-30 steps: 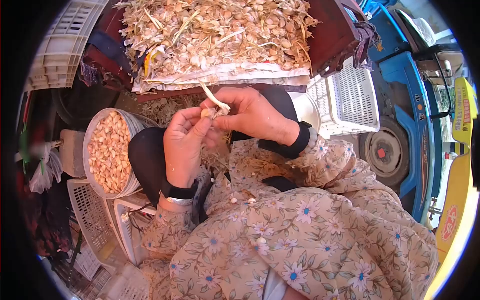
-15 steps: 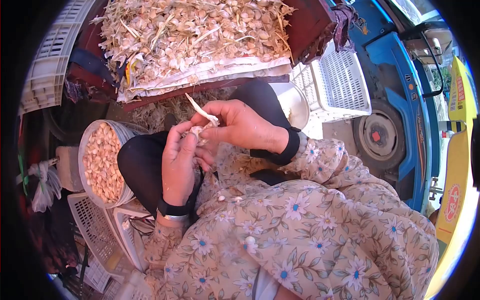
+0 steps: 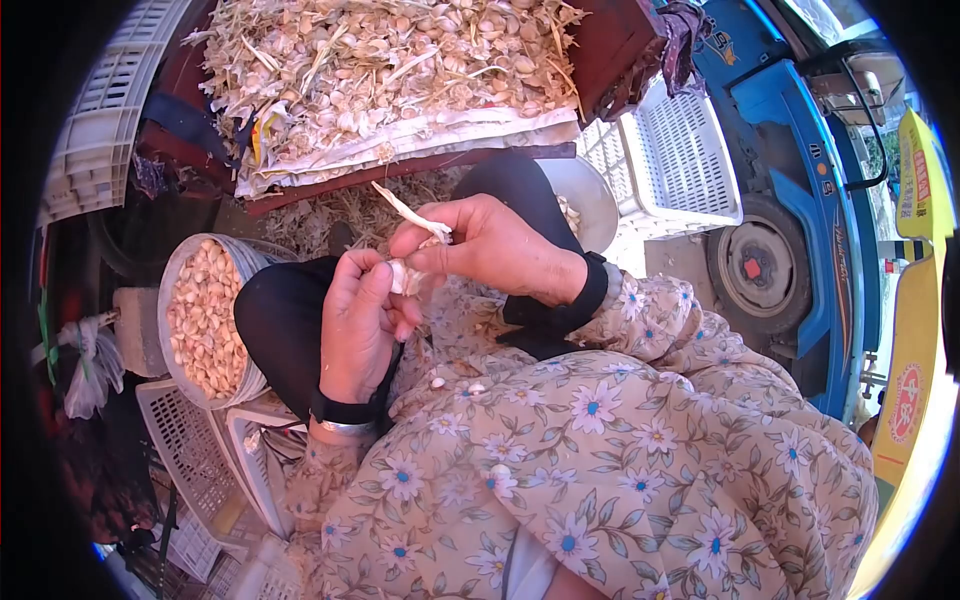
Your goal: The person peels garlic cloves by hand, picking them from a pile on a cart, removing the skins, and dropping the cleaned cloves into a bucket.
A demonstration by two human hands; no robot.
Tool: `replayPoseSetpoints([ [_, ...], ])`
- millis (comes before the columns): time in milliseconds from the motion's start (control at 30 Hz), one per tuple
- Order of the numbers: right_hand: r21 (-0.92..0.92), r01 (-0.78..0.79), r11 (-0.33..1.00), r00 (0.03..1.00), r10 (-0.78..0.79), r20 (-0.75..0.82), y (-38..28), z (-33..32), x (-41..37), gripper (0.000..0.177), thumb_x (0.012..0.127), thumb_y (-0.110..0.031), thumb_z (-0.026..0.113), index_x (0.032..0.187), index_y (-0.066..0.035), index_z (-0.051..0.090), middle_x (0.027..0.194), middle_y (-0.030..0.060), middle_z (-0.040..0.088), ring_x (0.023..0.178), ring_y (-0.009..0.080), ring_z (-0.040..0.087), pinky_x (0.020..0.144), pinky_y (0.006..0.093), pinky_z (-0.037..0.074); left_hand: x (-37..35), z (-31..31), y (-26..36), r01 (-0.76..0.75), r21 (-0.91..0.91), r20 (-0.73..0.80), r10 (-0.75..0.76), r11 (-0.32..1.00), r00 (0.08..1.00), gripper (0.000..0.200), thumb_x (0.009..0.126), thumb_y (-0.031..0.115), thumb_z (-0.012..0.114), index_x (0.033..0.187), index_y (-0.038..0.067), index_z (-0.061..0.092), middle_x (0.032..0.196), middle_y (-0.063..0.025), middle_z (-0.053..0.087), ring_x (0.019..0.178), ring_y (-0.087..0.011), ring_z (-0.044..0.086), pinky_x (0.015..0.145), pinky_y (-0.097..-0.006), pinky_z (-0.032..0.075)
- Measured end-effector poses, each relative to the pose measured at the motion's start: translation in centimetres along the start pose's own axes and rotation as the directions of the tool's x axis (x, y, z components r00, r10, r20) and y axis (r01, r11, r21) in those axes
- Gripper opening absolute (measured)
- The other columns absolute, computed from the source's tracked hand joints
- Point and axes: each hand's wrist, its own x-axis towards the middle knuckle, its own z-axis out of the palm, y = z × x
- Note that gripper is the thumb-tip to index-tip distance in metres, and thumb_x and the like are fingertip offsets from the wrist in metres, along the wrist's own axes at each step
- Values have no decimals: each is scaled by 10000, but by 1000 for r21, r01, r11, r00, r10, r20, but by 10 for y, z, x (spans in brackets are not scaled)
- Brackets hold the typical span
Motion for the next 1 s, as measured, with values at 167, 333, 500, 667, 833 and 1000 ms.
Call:
replayPoseSetpoints([
  [167, 65, -52, 996, 998, 55, -37, -8, 4, -7, 142, 839, -31, 584, 975, -4, 617, 882, 28, 625, 739, 82, 567, 640, 215, 468, -5, -2, 5, -45, -127, -24, 42, 991, 999, 224, 913, 186, 489, 1067, 23, 486, 800, -76, 570, 566, -86, 520, 441, -173, 373],
  [333, 473, -14, 881, 987, 89, -135, -18, -1, -18, 120, 837, -18, 569, 942, 23, 612, 739, 47, 582, 620, 102, 541, 578, 220, 459, -3, -28, 6, -208, -352, -241, 127, 913, 962, 198, 902, 168, 514, 1025, 13, 515, 830, -109, 576, 628, -82, 495, 506, -164, 380],
  [500, -596, 319, 737, 931, -362, 51, -2, -19, -4, 437, 744, -323, 698, 966, 40, 596, 893, 112, 594, 748, 226, 590, 679, 320, 483, -15, -7, 21, -300, -169, -177, 270, 939, 946, 209, 918, 146, 482, 1088, 24, 487, 1041, -185, 572, 649, -85, 507, 532, -179, 408],
  [667, -790, 309, 530, 881, -472, 28, -20, 9, -3, 562, 709, -527, 649, 882, 6, 602, 831, 148, 569, 781, 333, 580, 661, 389, 464, -12, 4, 17, -332, -91, -157, 315, 939, 936, 194, 908, 113, 498, 1084, 37, 470, 1047, -177, 581, 655, -96, 536, 545, -196, 438],
  [833, -803, 317, 505, 885, -462, 59, -22, 25, 0, 328, 811, -370, 564, 716, -56, 564, 694, 106, 567, 659, 324, 565, 553, 425, 427, -16, 11, 12, -331, 60, -85, 335, 942, 938, 224, 884, 79, 521, 1092, 41, 449, 1000, -140, 575, 662, -109, 525, 566, -200, 422],
  [1000, -692, 401, 600, 810, -585, -37, -8, 24, 2, 306, 844, -279, 550, 677, -25, 528, 653, 143, 547, 603, 339, 541, 535, 418, 411, -21, 13, 12, -361, 110, -91, 371, 926, 924, 241, 837, -19, 543, 1053, 29, 446, 921, -130, 581, 667, -122, 574, 532, -217, 475],
])
